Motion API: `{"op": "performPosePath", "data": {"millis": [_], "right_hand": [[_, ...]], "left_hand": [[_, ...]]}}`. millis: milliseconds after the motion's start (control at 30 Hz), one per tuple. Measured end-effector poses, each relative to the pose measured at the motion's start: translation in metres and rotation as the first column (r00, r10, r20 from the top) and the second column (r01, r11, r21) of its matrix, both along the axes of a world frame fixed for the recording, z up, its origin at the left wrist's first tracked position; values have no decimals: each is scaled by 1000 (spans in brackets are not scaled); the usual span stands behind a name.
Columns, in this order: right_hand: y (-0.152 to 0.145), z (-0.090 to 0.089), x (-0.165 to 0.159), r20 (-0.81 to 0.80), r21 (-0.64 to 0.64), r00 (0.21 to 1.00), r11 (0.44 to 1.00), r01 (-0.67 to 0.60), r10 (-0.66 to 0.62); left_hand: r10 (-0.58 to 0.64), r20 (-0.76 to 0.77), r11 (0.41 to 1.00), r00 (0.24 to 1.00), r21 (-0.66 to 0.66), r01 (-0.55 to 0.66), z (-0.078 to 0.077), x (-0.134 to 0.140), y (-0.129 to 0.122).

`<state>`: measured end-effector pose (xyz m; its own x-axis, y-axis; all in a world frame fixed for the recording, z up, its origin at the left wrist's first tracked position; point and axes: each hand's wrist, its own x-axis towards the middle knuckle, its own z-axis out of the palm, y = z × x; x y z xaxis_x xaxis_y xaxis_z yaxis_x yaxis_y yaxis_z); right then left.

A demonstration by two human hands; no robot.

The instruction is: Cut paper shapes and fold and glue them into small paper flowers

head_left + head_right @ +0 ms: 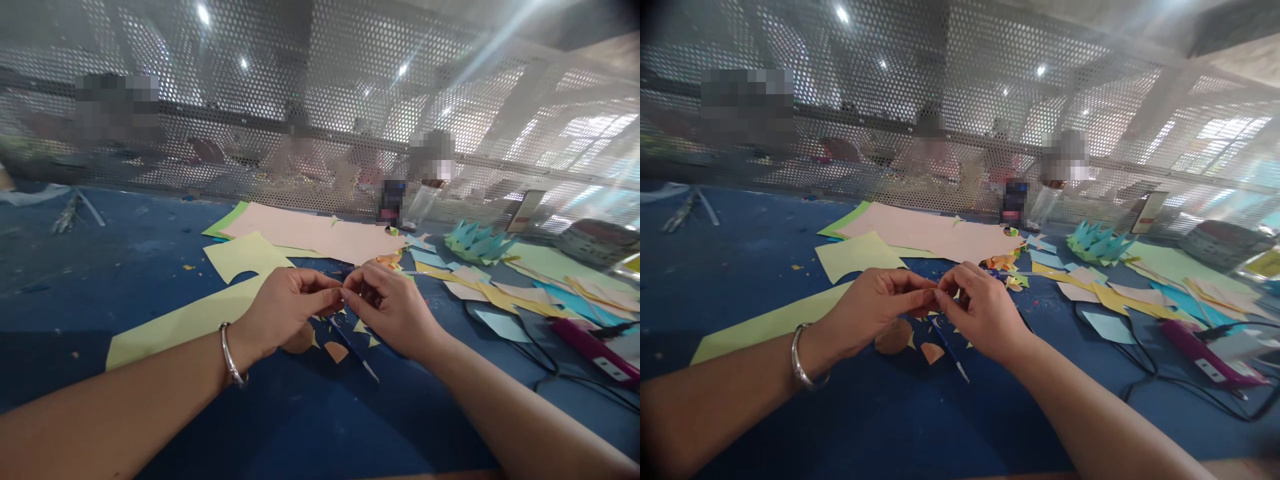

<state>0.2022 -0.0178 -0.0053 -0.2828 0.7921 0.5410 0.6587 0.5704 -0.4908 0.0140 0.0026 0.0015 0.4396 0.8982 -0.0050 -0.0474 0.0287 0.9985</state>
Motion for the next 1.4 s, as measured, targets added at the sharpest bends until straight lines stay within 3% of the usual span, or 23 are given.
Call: {"op": "performPosePath", "data": {"millis": [267, 500, 700, 900, 1033, 1400], "right_hand": [[-1, 1, -1, -38, -17, 998, 999, 52, -53], [-3, 1, 0, -84, -61, 996, 998, 34, -39], [-3, 2, 1, -74, -67, 997, 998, 7, -12], [-2, 3, 3, -49, -82, 999, 997, -12, 8], [-4, 4, 3, -54, -86, 998, 995, -48, 44], [-7, 5, -2, -52, -78, 997, 995, -64, 60]], "left_hand": [[-1, -56, 987, 998, 157, 10, -4, -3, 3], [65, -139, 925, 988, 381, -7, -2, -4, 1], [32, -91, 956, 995, 294, -4, -1, -4, 1], [-79, -196, 958, 977, 257, 129, -5, -8, 5], [-19, -309, 919, 951, 370, 139, -4, -8, 4], [219, -413, 760, 884, 640, 110, 4, -6, -5]]}}
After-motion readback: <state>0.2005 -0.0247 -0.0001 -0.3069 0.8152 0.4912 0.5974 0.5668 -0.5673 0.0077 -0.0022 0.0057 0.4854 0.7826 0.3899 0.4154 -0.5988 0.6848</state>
